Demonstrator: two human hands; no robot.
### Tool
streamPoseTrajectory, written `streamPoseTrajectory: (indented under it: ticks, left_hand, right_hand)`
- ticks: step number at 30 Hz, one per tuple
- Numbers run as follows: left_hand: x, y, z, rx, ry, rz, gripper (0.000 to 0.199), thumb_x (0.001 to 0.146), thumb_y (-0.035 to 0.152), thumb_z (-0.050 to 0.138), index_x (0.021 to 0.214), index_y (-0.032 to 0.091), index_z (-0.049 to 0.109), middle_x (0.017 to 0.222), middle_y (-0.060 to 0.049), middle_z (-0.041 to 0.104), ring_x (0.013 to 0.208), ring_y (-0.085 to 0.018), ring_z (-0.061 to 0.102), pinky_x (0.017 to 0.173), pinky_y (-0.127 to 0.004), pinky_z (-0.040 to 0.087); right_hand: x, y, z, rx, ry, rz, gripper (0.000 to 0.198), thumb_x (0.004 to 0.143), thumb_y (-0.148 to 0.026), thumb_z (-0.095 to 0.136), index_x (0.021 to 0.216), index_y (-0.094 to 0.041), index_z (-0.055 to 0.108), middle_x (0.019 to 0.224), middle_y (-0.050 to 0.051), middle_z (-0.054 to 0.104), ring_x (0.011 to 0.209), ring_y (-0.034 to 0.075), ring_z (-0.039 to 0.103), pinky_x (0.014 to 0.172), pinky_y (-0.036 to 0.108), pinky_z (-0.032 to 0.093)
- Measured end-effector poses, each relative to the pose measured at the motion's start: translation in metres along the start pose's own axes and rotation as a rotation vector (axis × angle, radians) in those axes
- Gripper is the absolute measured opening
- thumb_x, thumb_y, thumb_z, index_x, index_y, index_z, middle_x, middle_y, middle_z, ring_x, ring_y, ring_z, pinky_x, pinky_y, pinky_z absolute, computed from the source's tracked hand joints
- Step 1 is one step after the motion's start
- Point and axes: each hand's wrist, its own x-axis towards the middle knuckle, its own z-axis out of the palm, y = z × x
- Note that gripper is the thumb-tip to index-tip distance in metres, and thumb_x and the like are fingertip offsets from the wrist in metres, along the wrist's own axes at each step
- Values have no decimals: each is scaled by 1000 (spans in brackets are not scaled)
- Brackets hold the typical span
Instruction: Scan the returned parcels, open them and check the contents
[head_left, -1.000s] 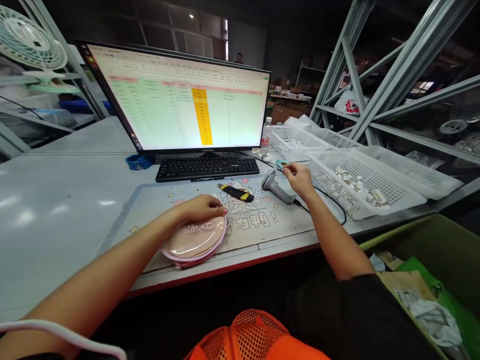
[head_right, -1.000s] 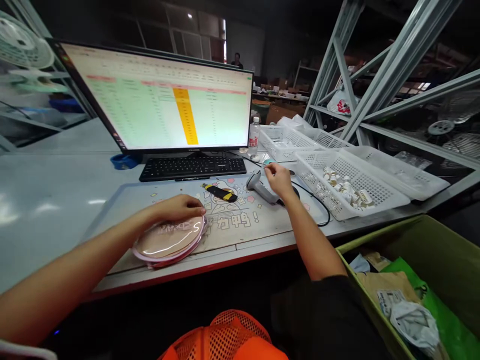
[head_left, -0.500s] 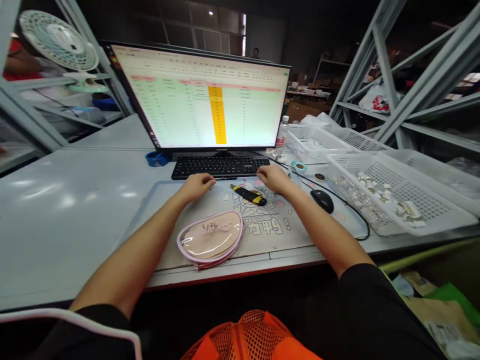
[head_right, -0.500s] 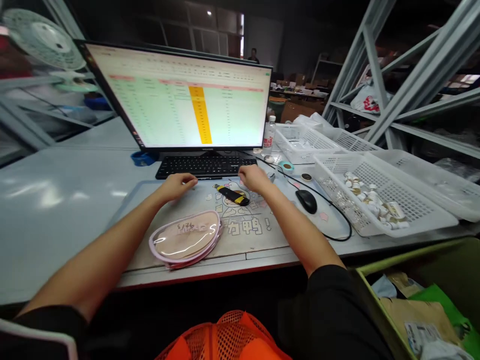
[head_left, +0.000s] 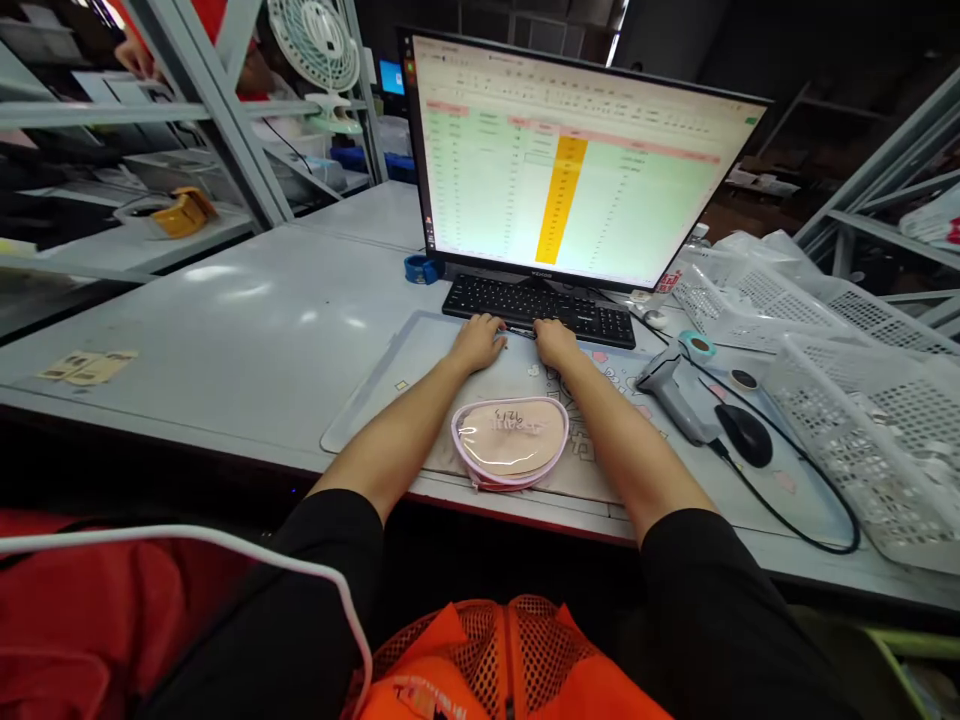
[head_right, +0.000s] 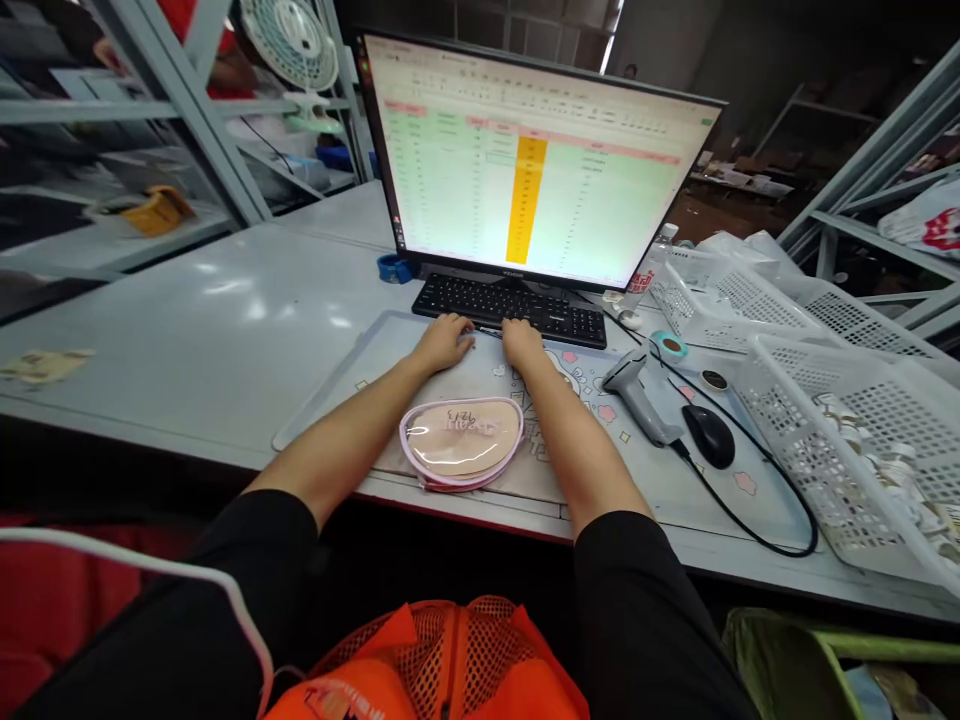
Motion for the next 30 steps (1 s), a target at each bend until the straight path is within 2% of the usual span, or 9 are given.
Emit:
streamPoseTrajectory:
  ticks: [3,6,9,12,14,19,24,26,30]
  left_hand:
    - [-2,1,-16,-54,86,-31,30,103,31,50,113,11,71,117,-16,69,111,-28,59,102,-38,43]
    - [-11,13,-34,-242,164,35,38,105,46,49,109,14,70,108,-12,72,96,-24,62,90,-33,45]
    - [-24,38,-45,-523,68,304,39,102,53,55,106,18,70,102,-7,74,88,-20,63,81,-29,43]
    - [-36,62,-49,-627,-62,440,38,106,48,48,89,19,65,86,-4,69,81,-19,62,77,-28,40]
    - [-39,69,-52,-631,-82,410,38,105,45,51,78,19,59,74,-2,62,73,-17,57,73,-28,37]
    - [-33,59,-60,-636,-118,230,32,103,34,53,75,19,57,70,-1,59,65,-15,53,68,-28,36]
    - [-35,60,-57,-464,-382,187,14,91,24,60,82,19,69,79,-4,69,70,-19,58,66,-29,36]
    - [-37,61,-58,-405,-499,170,12,86,25,65,75,20,69,76,-4,69,67,-20,57,64,-31,35]
    - [-39,57,-59,-408,-715,145,11,75,30,74,68,22,71,64,-3,64,56,-19,51,57,-31,32]
  right_hand:
    - [-3,2,-12,-18,12,22,29,96,-9,52,118,-9,72,133,26,67,129,36,59,107,46,50]
    - [-21,0,-30,96,184,59,22,99,-19,55,115,-12,68,115,22,73,109,33,69,95,46,55]
    - [-52,-9,-41,646,348,-52,19,98,-39,63,101,-20,61,81,7,73,71,22,69,69,36,57]
    - [-80,-10,-48,1103,282,-182,36,87,-54,76,86,-25,54,64,-3,63,53,14,60,51,28,49]
    - [-91,4,-57,1187,313,-155,43,81,-58,80,81,-26,52,59,-6,58,48,11,55,44,25,43]
    - [-116,52,-87,1189,714,34,36,87,-53,69,78,-27,46,57,-7,51,42,9,47,38,22,32]
    - [-141,19,-59,1203,46,-118,21,85,-39,73,96,-21,68,79,2,71,68,16,68,61,32,55]
    - [-140,-2,-40,1162,-17,-160,19,81,-34,75,92,-20,70,79,0,69,66,14,62,60,29,50]
    - [-132,-24,-14,1076,107,-104,9,75,-29,68,80,-21,68,66,-3,63,57,13,54,53,28,42]
